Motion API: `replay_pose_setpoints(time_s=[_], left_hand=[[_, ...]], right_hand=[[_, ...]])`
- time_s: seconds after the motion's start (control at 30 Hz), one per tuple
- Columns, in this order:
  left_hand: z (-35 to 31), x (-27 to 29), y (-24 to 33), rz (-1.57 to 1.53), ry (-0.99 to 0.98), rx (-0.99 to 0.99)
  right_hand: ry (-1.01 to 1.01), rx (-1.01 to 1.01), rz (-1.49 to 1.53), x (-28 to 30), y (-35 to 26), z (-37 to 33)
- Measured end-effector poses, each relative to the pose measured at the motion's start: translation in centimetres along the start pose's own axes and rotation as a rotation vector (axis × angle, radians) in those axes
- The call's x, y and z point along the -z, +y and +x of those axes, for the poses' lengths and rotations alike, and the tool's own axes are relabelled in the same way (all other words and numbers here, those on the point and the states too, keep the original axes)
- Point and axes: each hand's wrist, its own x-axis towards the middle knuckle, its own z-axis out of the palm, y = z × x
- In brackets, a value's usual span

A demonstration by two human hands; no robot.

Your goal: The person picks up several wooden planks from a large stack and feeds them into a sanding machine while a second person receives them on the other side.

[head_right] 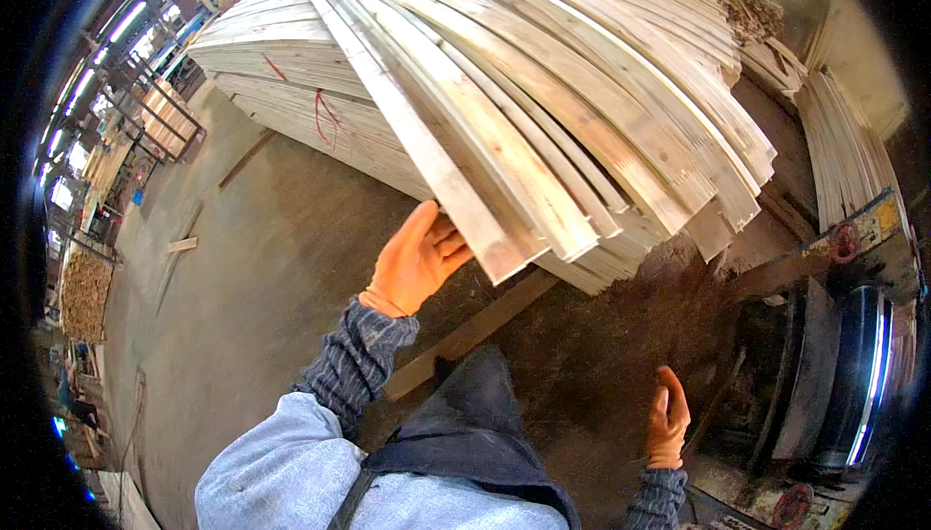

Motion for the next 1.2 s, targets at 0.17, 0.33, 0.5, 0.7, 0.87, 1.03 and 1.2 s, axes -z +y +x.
replay_pose_setpoints(time_s=[0.17, 0.33, 0.5, 0.7, 0.87, 1.03, 1.2], left_hand=[[0.8, -1.1, 4.4, 0.217, 0.019, -0.004], [5.4, 1.2, 8.6, 0.179, 0.007, -0.041], [11.3, 7.2, 13.3, 0.074, -0.010, 0.009], [13.8, 10.6, 19.2, 0.153, -0.014, 0.044], [14.8, 13.4, 19.1, 0.475, 0.127, -0.305], [13.9, 9.0, 21.3, 0.877, 0.028, -0.959], [14.0, 2.2, 25.7, 1.007, -0.606, -1.025]], right_hand=[[0.022, -0.062, 0.217, -2.6, -3.1, -2.1], [-0.038, -0.119, 0.502, -10.0, -14.2, 1.1], [0.003, -0.042, 0.962, -20.1, -23.4, 5.6], [0.286, 0.137, 0.244, -20.6, -18.4, 6.3], [0.370, -0.263, 0.892, -22.5, -27.6, 4.2], [0.643, -0.023, 0.532, -19.9, -27.9, -0.4], [0.907, 0.362, 0.074, -15.7, -35.6, -5.5]])
